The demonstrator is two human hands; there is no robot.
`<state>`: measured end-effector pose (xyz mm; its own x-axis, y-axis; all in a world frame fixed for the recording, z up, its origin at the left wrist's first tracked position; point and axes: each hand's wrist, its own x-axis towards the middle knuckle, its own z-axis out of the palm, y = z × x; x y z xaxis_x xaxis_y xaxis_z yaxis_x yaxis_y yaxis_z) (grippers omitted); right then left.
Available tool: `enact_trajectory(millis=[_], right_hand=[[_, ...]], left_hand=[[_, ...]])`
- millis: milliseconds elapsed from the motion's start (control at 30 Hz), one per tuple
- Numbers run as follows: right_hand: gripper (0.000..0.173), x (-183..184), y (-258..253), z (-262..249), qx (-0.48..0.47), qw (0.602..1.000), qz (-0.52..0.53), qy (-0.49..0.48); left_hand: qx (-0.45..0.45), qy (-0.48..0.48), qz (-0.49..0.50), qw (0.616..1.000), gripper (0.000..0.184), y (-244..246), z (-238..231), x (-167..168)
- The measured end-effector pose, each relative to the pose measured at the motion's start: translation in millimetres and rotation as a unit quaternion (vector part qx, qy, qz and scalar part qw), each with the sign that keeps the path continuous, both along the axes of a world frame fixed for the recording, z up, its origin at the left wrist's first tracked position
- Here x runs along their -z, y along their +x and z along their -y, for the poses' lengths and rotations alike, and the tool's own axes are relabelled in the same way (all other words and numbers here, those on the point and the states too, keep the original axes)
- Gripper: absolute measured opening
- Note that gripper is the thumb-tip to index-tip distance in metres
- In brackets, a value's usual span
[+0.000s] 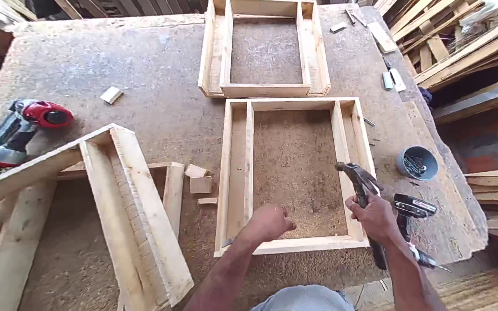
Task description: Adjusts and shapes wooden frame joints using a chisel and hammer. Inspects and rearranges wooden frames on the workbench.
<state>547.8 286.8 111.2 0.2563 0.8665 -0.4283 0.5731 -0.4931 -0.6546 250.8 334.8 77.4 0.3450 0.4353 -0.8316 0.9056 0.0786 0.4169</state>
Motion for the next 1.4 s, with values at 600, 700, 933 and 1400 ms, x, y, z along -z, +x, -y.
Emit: enact_trajectory(millis=[600,700,933,1400], right_hand=[[0.036,55,17,408,0.156,0.962,-0.073,-0.214],[0.037,65,36,449,0.173,0.961,-0.068,-0.207],[0.037,88,66,534,0.232,0.948,-0.083,-0.203],[0.037,153,-12,580,0.596,0.751,-0.283,-0.02]], left_hand=[[0.289,0.165,-0.248,0.91,0.049,105,155,7],[0.294,0.159,-0.266,0.904,0.052,105,191,4],[0.325,0.138,-0.284,0.891,0.057,117,287,30],[0.676,0.107,0.299,0.665,0.017,299,387,0]])
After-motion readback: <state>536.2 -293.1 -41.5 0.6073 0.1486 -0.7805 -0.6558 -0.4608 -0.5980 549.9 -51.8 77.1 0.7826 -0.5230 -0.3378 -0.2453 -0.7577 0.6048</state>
